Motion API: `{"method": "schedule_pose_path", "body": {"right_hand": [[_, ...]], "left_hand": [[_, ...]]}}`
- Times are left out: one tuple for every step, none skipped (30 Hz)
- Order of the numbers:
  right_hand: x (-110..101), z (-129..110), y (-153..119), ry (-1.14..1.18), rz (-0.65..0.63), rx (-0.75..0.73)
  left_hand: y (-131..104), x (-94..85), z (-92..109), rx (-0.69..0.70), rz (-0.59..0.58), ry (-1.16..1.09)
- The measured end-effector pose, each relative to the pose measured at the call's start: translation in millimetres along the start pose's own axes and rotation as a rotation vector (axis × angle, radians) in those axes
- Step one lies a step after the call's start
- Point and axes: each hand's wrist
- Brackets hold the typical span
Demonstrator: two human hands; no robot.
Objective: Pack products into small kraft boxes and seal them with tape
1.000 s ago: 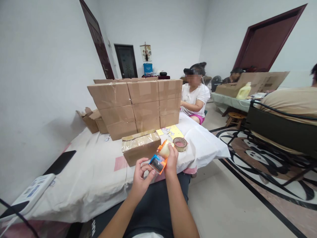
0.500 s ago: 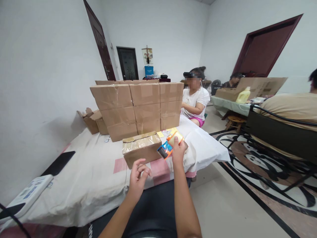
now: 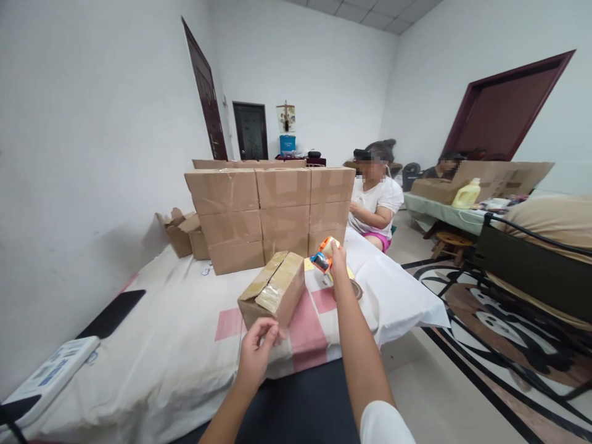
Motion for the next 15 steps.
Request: {"method": "schedule_pose_path", "body": {"right_hand": [[-1, 6, -1, -0.009, 0.000, 0.013], [-1, 13, -3, -0.023, -0.004, 0.025], [-1, 20, -6, -0.041, -0.010, 0.035], [-1, 26, -8, -0.062, -0.015, 0.043], [-1, 33, -9, -0.087, -0.019, 0.048], [-1, 39, -10, -0.116, -0.022, 0.050], [-2, 44, -10, -0.149, -0.025, 0.050], [-2, 48, -9, -0.186, -0.029, 0.050], [-3, 52, -7, -0.226, -0.036, 0.050], [-4, 55, -4, -0.270, -0.046, 0.052], [-5, 57, -2, -0.316, -0.060, 0.054], [-5, 59, 1, -0.365, -0.076, 0.057], [-6, 61, 4, -0.416, -0.092, 0.058], [-7, 63, 6, -0.469, -0.108, 0.059], [-8, 64, 7, -0.524, -0.123, 0.061]], "left_hand": [[1, -1.0, -3, -0.009, 0.009, -0.002], [2, -1.9, -6, -0.018, 0.017, -0.003], [3, -2.8, -8, -0.026, 0.024, -0.003], [4, -3.6, -11, -0.033, 0.032, -0.001], [5, -4.4, -13, -0.039, 0.039, 0.003], [5, -5.2, -15, -0.048, 0.047, 0.010], [5, -6.1, -16, -0.057, 0.059, 0.020], [5, -6.9, -17, -0.067, 0.074, 0.033], [5, -7.7, -17, -0.075, 0.090, 0.046], [5, -8.5, -18, -0.080, 0.108, 0.056], [6, -9.2, -18, -0.080, 0.125, 0.060], [6, -9.8, -17, -0.076, 0.139, 0.057], [7, -10.2, -17, -0.071, 0.149, 0.050], [7, -10.5, -17, -0.065, 0.157, 0.040], [8, -10.7, -17, -0.060, 0.161, 0.029]]}}
Point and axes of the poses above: each hand's wrist, its own y-axis towards the middle knuckle, its own x-axis out of the palm, z = x × y, and after that the axes turned 12 degrees about -z, right-handed
